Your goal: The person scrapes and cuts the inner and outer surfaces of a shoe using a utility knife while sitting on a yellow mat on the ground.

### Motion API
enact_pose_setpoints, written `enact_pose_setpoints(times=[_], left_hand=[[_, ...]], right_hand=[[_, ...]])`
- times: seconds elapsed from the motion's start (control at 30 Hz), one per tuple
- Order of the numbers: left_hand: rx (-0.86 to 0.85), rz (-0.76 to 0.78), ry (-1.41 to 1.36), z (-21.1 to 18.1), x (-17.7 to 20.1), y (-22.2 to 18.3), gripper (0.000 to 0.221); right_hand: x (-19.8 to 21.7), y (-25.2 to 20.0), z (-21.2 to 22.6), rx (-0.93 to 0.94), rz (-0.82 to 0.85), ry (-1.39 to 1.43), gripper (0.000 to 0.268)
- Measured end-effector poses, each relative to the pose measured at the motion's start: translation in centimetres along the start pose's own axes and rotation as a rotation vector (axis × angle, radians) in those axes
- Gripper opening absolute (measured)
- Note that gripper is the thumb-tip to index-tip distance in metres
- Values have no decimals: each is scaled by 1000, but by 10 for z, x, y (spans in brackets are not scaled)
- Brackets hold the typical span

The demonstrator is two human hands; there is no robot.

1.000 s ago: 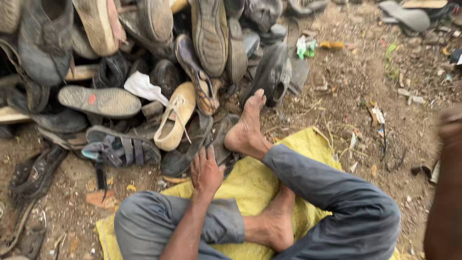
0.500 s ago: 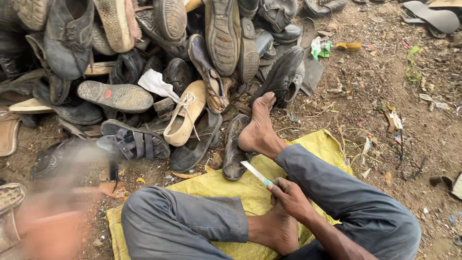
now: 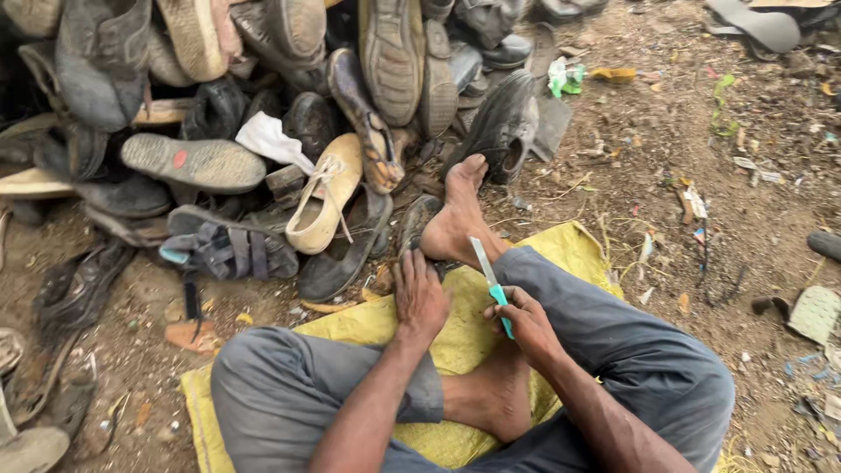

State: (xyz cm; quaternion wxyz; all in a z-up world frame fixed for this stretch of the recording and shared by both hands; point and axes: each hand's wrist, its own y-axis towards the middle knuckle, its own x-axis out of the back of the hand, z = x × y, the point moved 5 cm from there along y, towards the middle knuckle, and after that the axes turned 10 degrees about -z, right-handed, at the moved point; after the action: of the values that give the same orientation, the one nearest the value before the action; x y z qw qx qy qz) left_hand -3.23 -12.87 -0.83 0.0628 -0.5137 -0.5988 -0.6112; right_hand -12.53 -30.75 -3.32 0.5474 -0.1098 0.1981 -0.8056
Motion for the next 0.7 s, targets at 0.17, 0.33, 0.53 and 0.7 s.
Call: enact_pose_setpoints(times=[0.17, 0.33, 0.53, 0.7], left_hand=[[-104, 43, 28, 2, -16, -20, 15], [-149, 191, -56, 3, -17, -31, 6], [-189, 323, -152, 24, -9, -22, 19], [-129, 464, -359, 58, 9, -24, 19]], right_hand=[[-2, -3, 17, -35, -54, 34, 21], [-19, -13, 38, -31, 8, 46, 22], [-17, -26, 38, -38, -6, 59, 22], [-21, -32, 42, -57, -27, -15, 21]])
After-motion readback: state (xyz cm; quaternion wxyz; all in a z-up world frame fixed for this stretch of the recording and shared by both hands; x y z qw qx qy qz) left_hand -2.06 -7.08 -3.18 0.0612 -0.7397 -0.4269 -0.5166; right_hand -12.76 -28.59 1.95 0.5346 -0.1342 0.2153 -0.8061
